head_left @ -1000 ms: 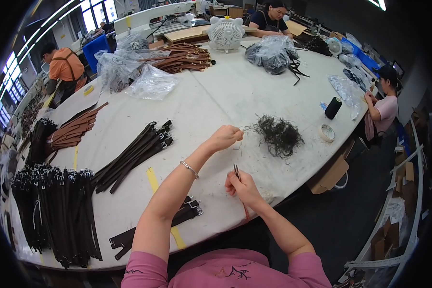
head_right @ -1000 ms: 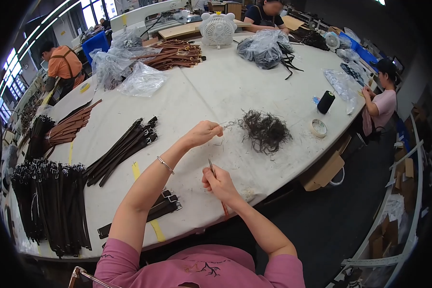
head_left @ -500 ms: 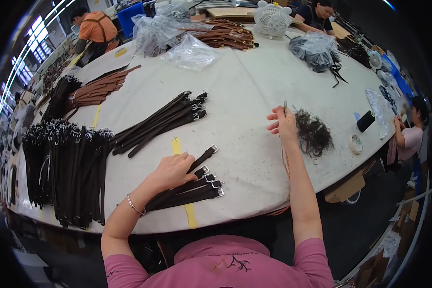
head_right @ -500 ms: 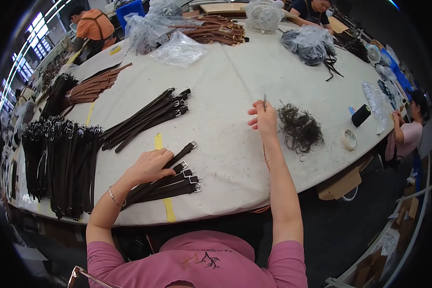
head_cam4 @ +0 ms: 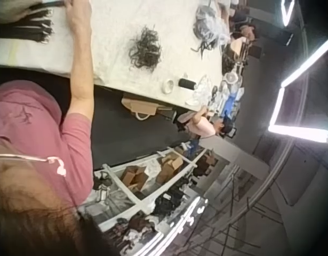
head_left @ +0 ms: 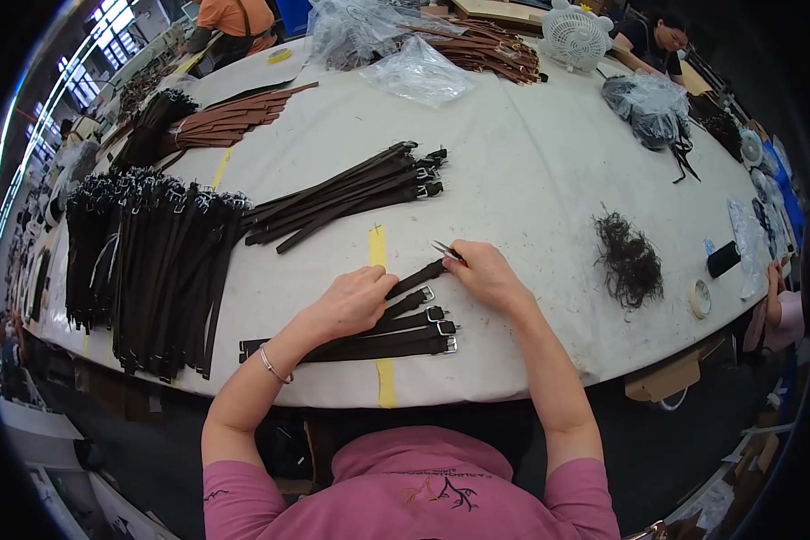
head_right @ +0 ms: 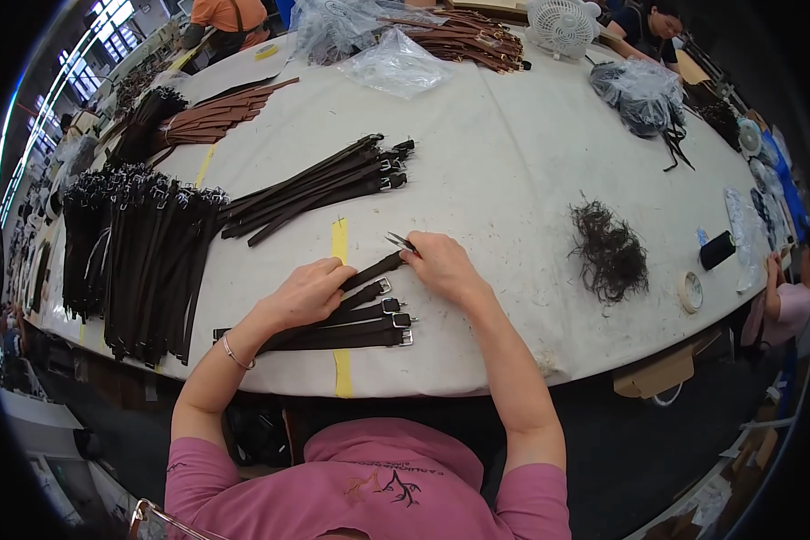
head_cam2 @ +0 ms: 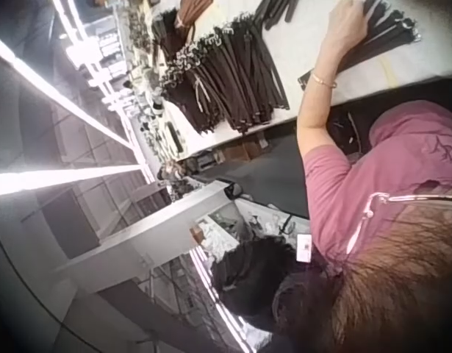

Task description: Manually attaching buckles and trimming excess leather from belts at a workshop table.

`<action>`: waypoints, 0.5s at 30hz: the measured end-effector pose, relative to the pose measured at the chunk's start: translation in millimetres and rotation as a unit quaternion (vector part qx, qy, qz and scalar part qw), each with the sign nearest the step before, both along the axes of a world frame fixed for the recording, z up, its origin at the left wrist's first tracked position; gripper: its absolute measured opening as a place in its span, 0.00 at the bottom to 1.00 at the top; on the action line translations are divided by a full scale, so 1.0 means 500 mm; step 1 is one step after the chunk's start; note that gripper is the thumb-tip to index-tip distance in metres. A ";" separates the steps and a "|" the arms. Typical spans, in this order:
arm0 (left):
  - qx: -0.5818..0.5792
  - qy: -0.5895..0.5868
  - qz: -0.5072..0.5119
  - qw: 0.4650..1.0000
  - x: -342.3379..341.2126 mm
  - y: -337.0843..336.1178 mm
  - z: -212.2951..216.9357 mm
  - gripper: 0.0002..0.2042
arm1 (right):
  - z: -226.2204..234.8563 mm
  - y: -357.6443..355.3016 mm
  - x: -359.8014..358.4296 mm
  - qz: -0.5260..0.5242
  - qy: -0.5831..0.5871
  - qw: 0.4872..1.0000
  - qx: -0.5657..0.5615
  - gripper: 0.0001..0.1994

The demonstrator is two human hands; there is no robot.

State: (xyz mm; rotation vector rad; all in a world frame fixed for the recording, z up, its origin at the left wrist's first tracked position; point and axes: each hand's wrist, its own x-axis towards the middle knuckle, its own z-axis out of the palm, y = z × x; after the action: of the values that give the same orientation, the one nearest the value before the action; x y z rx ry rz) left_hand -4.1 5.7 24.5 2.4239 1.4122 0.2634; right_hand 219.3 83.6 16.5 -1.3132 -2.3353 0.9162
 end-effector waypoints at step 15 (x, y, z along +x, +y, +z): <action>0.051 -0.016 -0.018 0.998 -0.062 -0.037 -0.006 0.17 | -0.006 -0.007 0.006 -0.030 0.074 0.997 -0.014 0.09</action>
State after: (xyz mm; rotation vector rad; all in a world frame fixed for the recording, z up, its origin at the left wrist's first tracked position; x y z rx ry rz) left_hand -34.9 -12.7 21.6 2.5130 1.3706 0.3715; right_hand 222.1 80.2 13.7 -1.2730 -2.1660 0.9952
